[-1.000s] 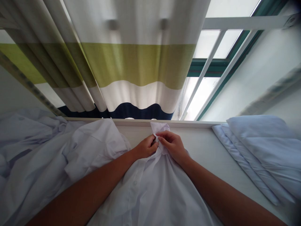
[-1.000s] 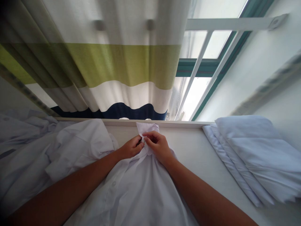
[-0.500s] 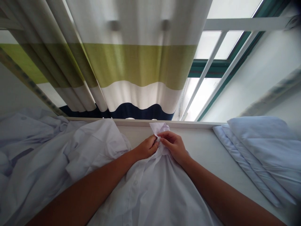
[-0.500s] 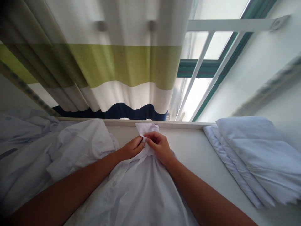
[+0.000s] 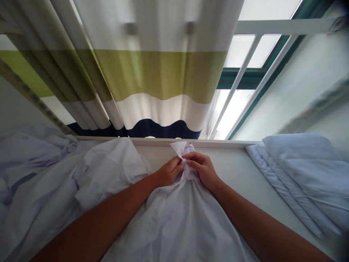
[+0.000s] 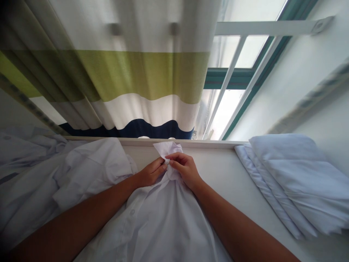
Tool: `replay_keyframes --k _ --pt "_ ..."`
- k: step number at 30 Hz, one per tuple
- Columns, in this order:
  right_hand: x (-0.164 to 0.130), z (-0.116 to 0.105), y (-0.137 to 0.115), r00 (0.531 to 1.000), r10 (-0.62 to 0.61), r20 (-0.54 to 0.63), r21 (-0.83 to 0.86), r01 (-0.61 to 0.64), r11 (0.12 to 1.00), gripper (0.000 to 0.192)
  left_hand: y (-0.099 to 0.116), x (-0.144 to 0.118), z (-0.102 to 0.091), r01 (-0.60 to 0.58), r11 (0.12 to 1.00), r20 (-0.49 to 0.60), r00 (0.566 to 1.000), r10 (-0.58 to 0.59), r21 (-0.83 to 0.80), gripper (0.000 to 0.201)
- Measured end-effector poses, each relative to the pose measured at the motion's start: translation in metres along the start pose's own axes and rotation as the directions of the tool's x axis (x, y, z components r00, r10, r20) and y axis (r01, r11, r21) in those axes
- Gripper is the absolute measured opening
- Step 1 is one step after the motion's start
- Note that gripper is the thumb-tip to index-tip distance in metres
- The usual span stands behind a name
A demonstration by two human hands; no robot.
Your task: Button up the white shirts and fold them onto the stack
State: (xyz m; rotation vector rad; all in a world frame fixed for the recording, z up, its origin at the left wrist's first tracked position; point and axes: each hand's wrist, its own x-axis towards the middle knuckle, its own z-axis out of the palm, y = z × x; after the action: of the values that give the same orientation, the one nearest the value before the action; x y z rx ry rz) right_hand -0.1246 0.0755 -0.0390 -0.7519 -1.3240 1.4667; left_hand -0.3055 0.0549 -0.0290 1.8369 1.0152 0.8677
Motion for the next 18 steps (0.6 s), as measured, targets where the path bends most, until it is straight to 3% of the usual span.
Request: replay_keyframes --k 18 --pt "0.001 0.0036 0.002 0.999 -0.006 0.034 -0.039 0.008 0.999 0.02 -0.0054 0.0033 0.0017 -0.09 0.996 -0.006 0.996 0.09 0.022 0.034"
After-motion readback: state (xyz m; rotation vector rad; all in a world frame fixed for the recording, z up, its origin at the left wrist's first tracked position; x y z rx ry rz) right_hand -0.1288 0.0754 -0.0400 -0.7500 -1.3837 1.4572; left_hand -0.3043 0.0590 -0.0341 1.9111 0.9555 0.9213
